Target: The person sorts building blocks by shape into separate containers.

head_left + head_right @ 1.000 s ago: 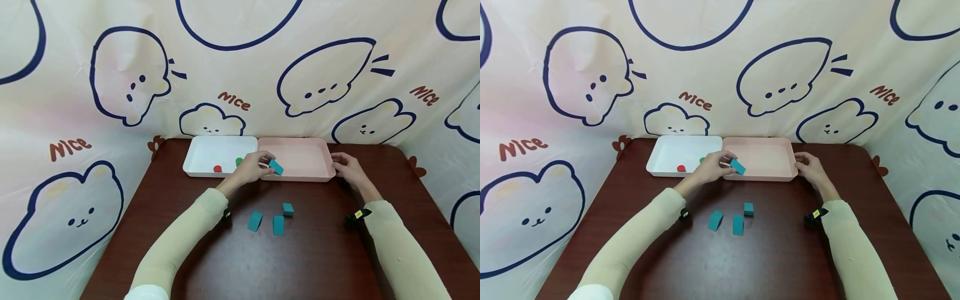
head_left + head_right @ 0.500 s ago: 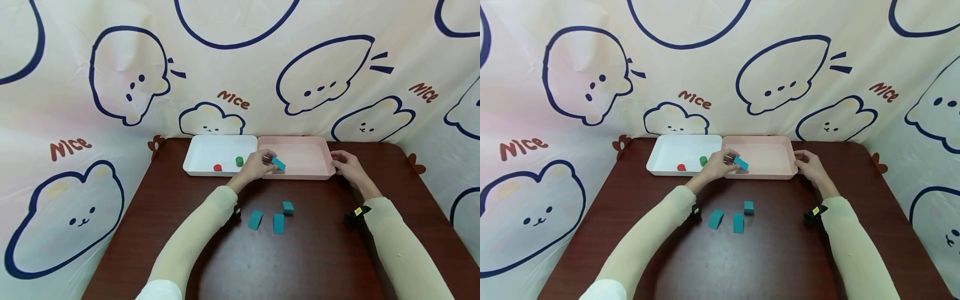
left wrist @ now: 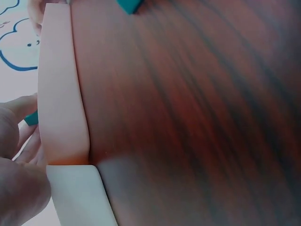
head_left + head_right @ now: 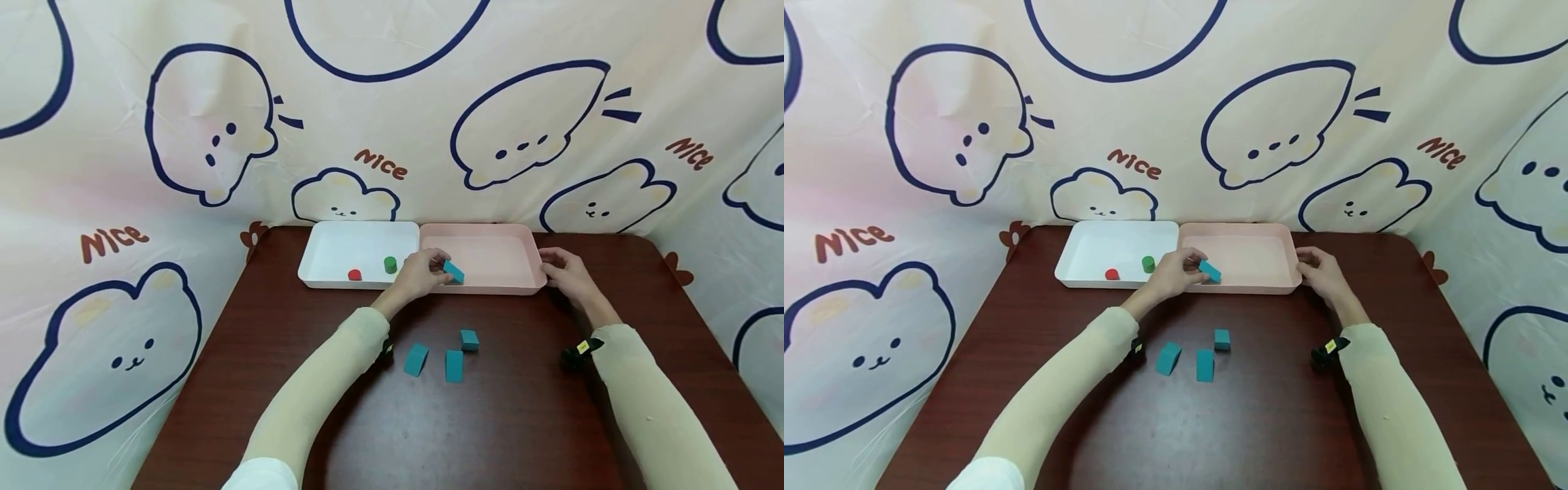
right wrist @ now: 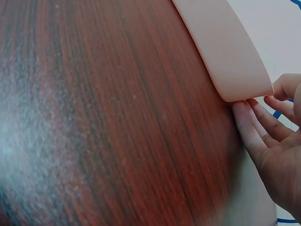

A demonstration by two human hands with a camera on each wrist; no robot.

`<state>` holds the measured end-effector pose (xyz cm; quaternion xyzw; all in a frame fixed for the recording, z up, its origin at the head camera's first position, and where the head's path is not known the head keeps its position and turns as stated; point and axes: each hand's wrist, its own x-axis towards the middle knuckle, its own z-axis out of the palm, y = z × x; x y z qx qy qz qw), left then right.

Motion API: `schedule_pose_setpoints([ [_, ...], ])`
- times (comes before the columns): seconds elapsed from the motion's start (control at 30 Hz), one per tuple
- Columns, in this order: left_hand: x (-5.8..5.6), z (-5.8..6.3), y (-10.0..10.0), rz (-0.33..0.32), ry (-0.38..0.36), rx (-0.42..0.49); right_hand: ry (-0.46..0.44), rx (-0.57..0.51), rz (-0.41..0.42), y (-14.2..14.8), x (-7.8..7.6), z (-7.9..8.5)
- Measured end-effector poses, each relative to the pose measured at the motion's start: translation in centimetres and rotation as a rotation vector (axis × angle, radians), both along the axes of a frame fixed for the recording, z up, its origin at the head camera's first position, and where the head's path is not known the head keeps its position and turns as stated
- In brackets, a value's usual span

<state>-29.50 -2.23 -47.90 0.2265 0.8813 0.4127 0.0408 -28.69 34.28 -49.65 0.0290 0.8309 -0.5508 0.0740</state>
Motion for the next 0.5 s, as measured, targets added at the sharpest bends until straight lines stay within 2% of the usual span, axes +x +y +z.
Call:
schedule_pose_setpoints([
  [0.1,0.07,0.14,0.04,-0.031,0.013,-0.051,-0.001,-0.011,0.003,-0.08,-0.01,-0.17],
  [0.17,0.08,0.3,0.06,-0.049,0.015,-0.071,-0.005,-0.019,0.005,-0.45,0.28,0.52],
  [0.23,0.08,0.42,0.05,-0.061,0.012,-0.08,0.005,-0.022,0.004,-0.46,0.21,0.47],
  [0.5,0.22,0.27,0.07,-0.055,0.007,-0.079,0.019,0.012,-0.013,-0.13,0.1,-0.24],
])
